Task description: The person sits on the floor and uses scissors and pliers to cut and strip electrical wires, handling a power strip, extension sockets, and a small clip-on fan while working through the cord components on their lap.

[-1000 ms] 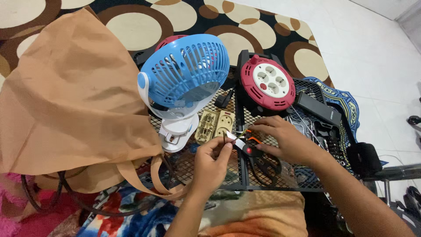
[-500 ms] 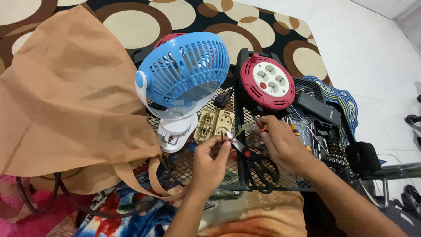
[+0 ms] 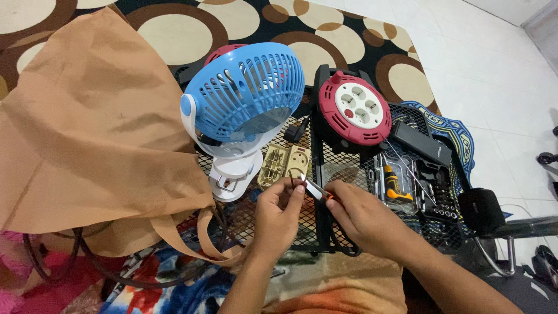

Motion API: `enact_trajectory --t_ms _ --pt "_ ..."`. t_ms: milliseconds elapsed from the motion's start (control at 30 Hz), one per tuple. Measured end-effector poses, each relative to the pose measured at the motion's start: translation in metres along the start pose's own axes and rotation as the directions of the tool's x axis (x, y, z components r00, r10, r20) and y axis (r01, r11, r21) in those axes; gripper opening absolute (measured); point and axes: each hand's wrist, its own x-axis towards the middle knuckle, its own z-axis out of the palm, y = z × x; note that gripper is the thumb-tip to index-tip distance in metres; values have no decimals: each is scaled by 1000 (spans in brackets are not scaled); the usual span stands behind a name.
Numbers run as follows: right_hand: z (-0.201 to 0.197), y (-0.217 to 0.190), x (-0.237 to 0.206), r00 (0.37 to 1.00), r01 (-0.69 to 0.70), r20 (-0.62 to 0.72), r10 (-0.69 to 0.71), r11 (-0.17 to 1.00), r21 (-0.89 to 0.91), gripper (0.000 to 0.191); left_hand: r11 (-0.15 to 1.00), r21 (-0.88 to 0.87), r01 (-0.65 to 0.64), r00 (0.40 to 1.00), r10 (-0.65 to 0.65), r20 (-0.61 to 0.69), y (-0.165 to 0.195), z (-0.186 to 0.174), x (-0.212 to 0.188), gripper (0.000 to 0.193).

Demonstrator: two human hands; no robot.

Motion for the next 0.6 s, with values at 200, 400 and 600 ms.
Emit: enact_trajectory --t_ms 200,400,600 --pt "-3 -3 2 1000 -23 11 24 1000 -11 25 998 -55 -14 1000 14 1 3 2 -1 14" --pt "3 6 2 999 29 -11 -30 996 -80 23 1000 20 -14 1000 14 14 5 2 -2 14" --pt "7 5 3 998 27 -54 -31 996 -83 22 997 70 -34 999 32 23 10 2 -3 19"
